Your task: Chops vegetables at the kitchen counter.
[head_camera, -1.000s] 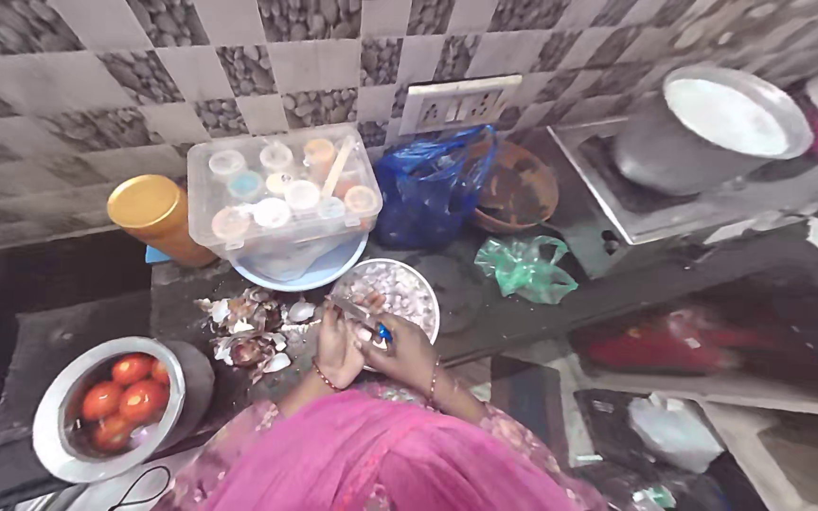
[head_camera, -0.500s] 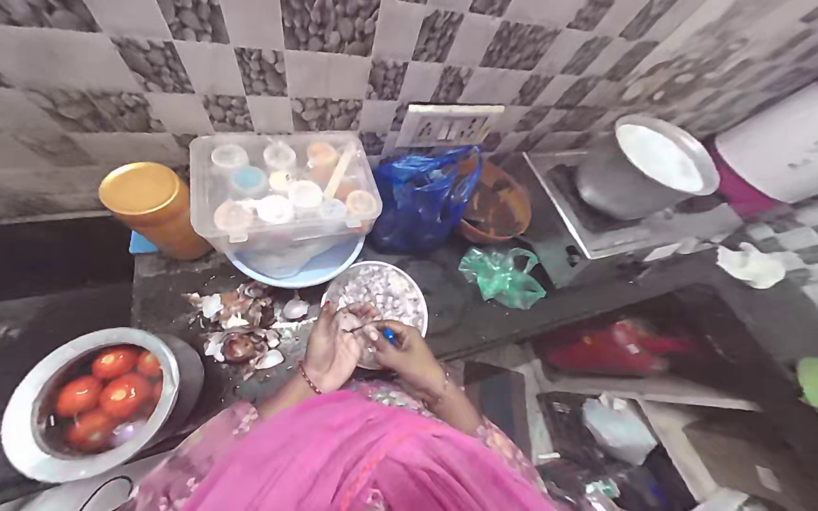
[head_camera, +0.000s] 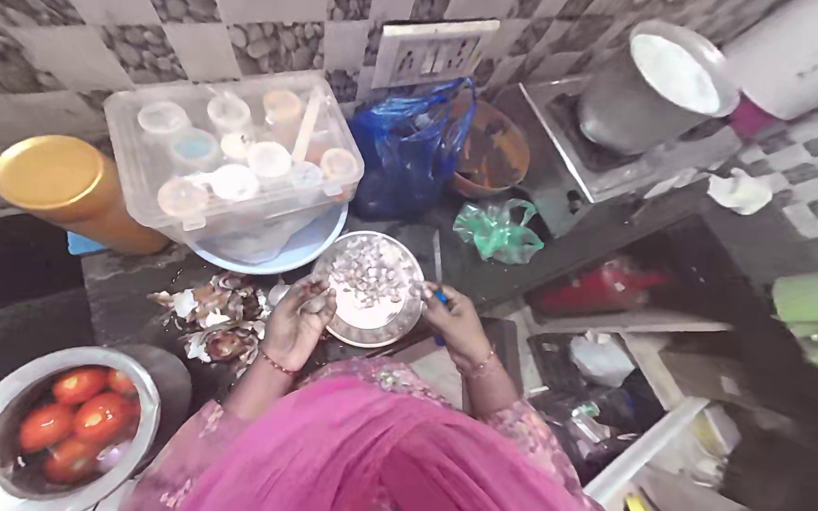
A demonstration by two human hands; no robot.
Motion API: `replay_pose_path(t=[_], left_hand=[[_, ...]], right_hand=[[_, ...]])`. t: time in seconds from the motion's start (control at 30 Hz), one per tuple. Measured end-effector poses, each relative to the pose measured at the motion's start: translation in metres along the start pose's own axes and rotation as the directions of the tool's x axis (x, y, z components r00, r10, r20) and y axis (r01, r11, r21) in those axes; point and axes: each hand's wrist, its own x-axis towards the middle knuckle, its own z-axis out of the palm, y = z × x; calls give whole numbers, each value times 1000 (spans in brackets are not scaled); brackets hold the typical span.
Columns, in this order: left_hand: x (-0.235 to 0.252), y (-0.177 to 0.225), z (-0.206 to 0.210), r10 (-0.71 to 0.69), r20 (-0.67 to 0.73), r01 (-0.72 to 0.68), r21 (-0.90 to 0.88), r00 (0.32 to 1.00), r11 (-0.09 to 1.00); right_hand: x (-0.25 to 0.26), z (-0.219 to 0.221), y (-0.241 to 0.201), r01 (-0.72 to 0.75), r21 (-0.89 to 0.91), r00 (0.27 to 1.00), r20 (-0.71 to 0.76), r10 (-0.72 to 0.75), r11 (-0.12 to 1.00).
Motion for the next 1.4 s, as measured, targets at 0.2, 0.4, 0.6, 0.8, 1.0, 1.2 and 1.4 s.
replay_pose_path(t=[0.2,0.4,0.6,0.8,1.0,1.2,1.4], left_hand=[[-1,-3,-16,-85,46,68,301,995,951],[0,-19,-12,-134,288,-199,867,948,457],[-3,-32,-7,-110,477,-441,863,872,244],[-12,-28,-10,-92,398,-377,907,913,188],[-9,-17,-16,-77,324,-284,904,943,320],[-3,5,-5,-116,177,-100,869,977,484],[9,12,-3,-234,260,-120,867,937,483]], right_hand=[[-14,-9,23,-136,122,990,-10,138,983],[-24,14,26,-163,148,981,128,145,975],[-28,33,24,-209,202,949,277,149,957],[-34,45,25,-194,168,937,323,132,966],[-29,45,18,-150,59,935,333,122,987],[-12,20,10,72,-202,881,472,33,977],[9,25,7,363,-318,829,540,-148,876]])
